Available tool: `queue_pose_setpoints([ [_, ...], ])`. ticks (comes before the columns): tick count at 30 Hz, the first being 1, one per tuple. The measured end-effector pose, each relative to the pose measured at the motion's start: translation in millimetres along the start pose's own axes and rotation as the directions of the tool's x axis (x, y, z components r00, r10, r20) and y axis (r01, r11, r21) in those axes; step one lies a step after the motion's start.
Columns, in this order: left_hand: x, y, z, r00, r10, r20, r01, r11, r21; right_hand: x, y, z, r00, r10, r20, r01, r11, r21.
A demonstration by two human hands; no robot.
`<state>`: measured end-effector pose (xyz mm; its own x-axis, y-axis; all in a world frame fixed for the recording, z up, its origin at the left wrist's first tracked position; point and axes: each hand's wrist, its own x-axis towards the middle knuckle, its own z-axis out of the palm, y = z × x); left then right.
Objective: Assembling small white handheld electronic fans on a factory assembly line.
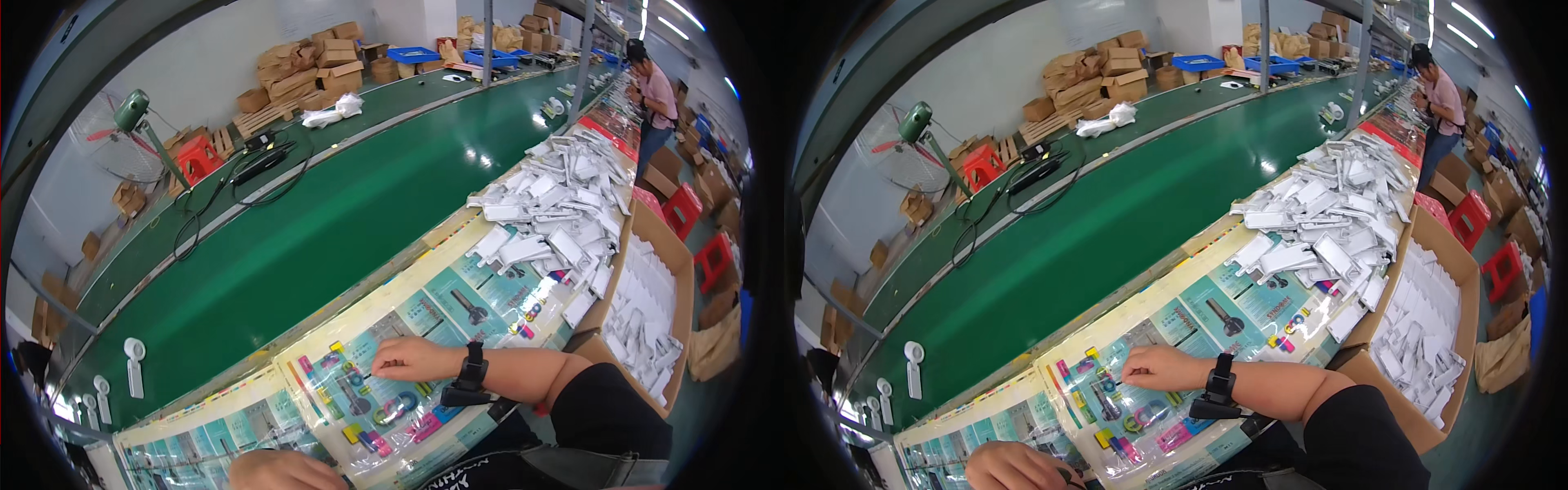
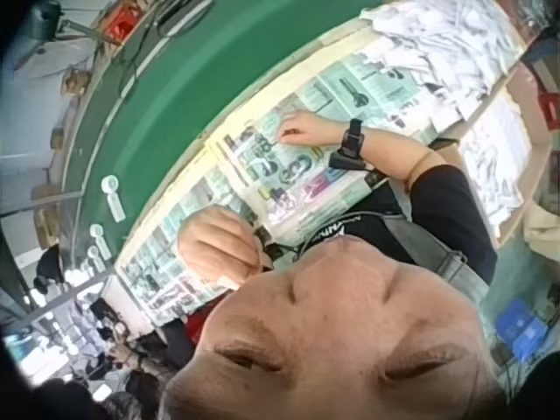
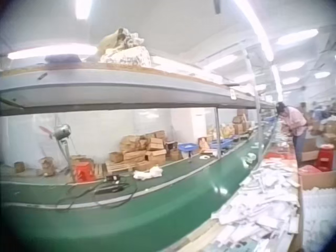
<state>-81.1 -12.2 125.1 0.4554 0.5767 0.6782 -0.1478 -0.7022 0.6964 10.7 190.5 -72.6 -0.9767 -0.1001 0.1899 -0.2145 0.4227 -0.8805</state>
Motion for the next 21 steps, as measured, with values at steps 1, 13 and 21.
queue_pose_setpoints([
  [1, 0, 0, 0, 1.000, 0.007, 0.007, -0.007, 1.000, 0.007, 0, -2, -1, 1.000, 0.016, -0.004, -0.016, 1.000, -0.007],
  [13, -12, 8, -1, 0.998, 0.057, -0.019, -0.056, 0.998, 0.041, 12, -2, -3, 1.000, -0.004, 0.014, 0.005, 0.996, -0.094],
  [21, -35, 1, 38, 0.981, -0.070, -0.179, 0.073, 0.997, 0.006, 10, -22, 3, 0.995, 0.087, -0.047, -0.092, 0.987, -0.130],
])
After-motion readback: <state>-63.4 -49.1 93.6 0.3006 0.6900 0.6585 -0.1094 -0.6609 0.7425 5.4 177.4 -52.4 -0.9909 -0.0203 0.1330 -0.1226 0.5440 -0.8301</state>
